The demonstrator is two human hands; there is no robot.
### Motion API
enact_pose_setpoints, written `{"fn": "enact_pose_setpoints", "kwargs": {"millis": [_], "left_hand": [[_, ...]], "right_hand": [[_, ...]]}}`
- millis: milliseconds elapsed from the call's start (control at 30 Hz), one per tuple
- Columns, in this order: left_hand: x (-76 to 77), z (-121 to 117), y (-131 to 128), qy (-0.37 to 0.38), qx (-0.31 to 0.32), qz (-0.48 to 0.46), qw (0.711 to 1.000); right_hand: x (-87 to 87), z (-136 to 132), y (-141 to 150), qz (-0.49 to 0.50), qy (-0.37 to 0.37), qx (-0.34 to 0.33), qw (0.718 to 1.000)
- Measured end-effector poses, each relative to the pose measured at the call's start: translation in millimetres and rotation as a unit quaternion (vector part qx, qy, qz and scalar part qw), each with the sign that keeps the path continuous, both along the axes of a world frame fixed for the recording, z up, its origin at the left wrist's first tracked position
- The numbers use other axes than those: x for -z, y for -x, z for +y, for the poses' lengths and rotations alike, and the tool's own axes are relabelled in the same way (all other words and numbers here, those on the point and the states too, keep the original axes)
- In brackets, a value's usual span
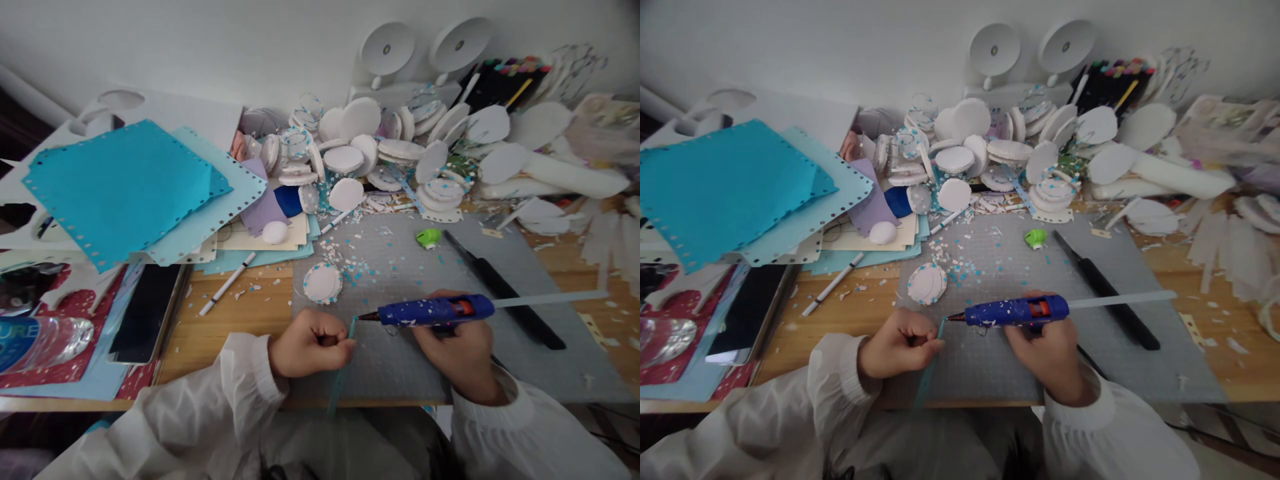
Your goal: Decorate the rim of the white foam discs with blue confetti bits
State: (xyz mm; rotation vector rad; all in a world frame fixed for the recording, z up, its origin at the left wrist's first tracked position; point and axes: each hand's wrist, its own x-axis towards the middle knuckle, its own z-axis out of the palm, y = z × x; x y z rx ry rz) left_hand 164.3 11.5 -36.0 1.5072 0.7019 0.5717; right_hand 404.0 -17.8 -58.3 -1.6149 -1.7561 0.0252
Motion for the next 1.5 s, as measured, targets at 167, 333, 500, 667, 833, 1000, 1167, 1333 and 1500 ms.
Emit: {"fn": "enact_pose_setpoints", "kwargs": {"millis": [167, 333, 500, 667, 833, 1000, 1167, 1333, 1500], "left_hand": [[0.1, 0.5, -0.3, 0.008, 0.003, 0.0, 1.0], [0.8, 0.1, 0.2, 0.005, 0.002, -0.001, 1.0], [1.4, 0.1, 0.3, 0.0, 0.004, -0.003, 1.0], [1.4, 0.5, 0.0, -0.006, 0.006, -0.015, 1.0], [2.5, 0.6, 0.4, -0.003, 0.003, -0.007, 1.0], [2.2, -0.3, 0.3, -0.002, 0.001, -0.004, 1.0], [1.2, 0.3, -0.4, 0.007, 0.005, -0.004, 1.0], [2.6, 1.0, 0.2, 0.013, -0.001, -0.002, 1.0], [3.0, 0.6, 0.9, 0.023, -0.007, -0.01, 1.0]], "right_hand": [[0.6, 0.1, 0.2, 0.005, 0.002, 0.007, 1.0], [0.7, 0.6, -0.5, 0.008, -0.004, 0.007, 1.0], [2.1, -0.1, -1.6, -0.002, -0.011, 0.005, 1.0], [1.7, -0.6, -0.5, 0.002, -0.003, 0.011, 1.0], [0.2, 0.7, 0.8, -0.002, 0.005, 0.008, 1.0], [0.4, 0.7, -0.1, -0.014, 0.008, 0.007, 1.0], [1.9, 0.5, 2.3, -0.053, 0.002, 0.004, 0.999], [-1.3, -1.3, -1.7, -0.035, -0.001, 0.09, 0.995], [-8.1, -5.8, -53.4, -0.076, -0.063, 0.249, 0.963]]}}
